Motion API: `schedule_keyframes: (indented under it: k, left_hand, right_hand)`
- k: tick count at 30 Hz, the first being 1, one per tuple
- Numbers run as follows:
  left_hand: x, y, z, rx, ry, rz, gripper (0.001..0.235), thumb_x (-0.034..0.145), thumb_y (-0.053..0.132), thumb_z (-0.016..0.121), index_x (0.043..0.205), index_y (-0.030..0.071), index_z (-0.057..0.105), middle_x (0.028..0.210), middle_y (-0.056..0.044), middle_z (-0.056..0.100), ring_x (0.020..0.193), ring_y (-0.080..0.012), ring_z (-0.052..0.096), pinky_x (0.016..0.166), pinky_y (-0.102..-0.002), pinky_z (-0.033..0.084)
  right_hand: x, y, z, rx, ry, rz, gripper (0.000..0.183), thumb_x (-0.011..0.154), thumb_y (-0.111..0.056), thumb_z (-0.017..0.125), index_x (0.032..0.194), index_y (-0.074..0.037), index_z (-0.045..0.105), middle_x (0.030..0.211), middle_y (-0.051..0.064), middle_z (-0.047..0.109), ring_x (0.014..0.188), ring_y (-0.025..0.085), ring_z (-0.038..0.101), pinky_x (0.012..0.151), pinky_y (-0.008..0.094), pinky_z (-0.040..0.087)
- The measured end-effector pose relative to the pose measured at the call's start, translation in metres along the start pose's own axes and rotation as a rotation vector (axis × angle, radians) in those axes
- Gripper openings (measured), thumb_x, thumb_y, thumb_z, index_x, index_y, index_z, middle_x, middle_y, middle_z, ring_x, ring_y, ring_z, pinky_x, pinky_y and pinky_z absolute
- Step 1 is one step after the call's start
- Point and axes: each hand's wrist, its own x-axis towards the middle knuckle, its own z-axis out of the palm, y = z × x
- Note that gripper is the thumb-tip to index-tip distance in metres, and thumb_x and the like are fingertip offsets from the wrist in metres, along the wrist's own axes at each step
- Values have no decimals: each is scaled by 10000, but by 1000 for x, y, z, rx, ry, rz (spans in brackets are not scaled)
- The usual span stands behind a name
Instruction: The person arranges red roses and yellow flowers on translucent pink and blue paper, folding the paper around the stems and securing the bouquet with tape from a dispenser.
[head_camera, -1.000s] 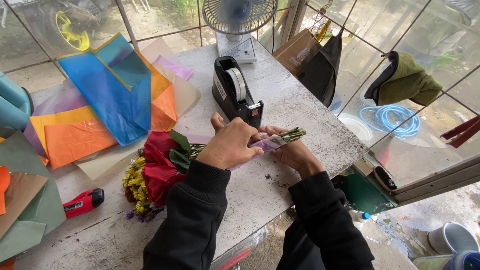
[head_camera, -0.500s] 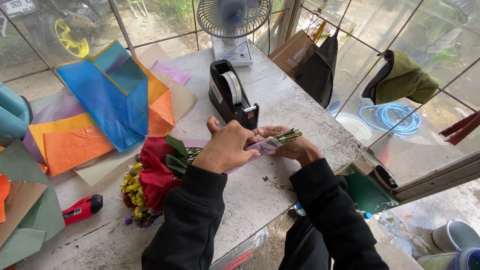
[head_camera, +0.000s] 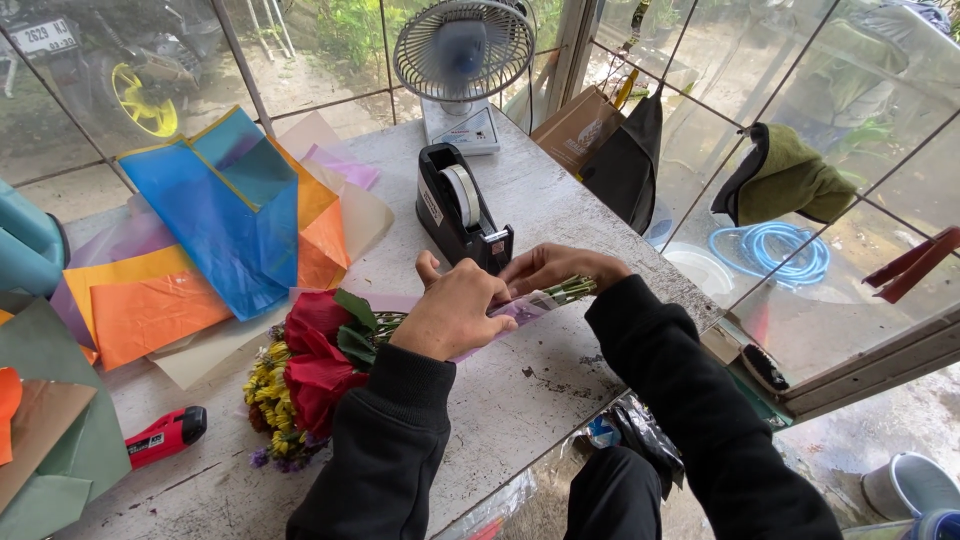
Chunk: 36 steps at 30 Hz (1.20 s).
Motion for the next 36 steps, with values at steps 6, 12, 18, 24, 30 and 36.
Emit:
schedule_keyframes:
  k: [6, 12, 18, 24, 30, 36]
  left_hand:
    - [4, 0, 4, 20, 6, 0, 344, 923, 382, 757, 1190, 166, 752, 940, -73, 743, 1088, -216, 633, 1045, -674, 158]
    - [1, 5, -1, 29, -30, -14, 304, 935, 349, 739, 1168, 155, 762, 980, -88, 744, 1145, -239, 631, 1085, -670, 136]
    - [9, 0, 15, 71, -13, -19, 308, 925, 359, 743, 1157, 157, 759, 981, -89, 738, 1140, -236, 629, 1090, -672, 135]
    - [7, 3, 13, 103, -1, -9, 332, 939, 334, 728, 1200, 129, 748, 1015, -107, 738, 1184, -250, 630, 1106, -682, 131]
    - [6, 5, 12, 102, 10, -26, 339, 936, 338, 730, 1207, 134, 746, 1028, -104, 739, 1193, -244, 626, 1106, -674, 132]
    - [4, 6, 8, 82, 3, -17, 333, 931, 322, 732, 1188, 112, 752, 1011, -116, 746, 1189, -264, 633, 1107, -682, 123]
  right_hand:
    - [-34, -48, 18, -159, 99, 73, 166, 820, -19, 838, 979, 15, 802, 836, 162, 797, 698, 197, 760, 643, 252, 624]
    - [-44, -69, 25, -399, 83, 103, 254, 832, -126, 854, 1037, 16, 810, 840, 131, 784, 809, 170, 746, 790, 274, 624]
    - [-59, -72, 39, -586, 152, -17, 246, 828, -196, 866, 997, -20, 833, 734, 124, 743, 733, 200, 679, 764, 338, 580]
    - [-64, -69, 43, -654, 184, -102, 213, 883, -186, 810, 1031, -34, 833, 790, 117, 775, 777, 184, 673, 796, 335, 553]
    - [-73, -73, 53, -716, 200, -139, 184, 919, -168, 758, 1045, -54, 829, 841, 130, 786, 815, 183, 678, 789, 347, 565]
    - [-79, -67, 51, -727, 206, -227, 284, 877, -153, 802, 1152, -82, 794, 833, 112, 805, 741, 152, 669, 746, 304, 539]
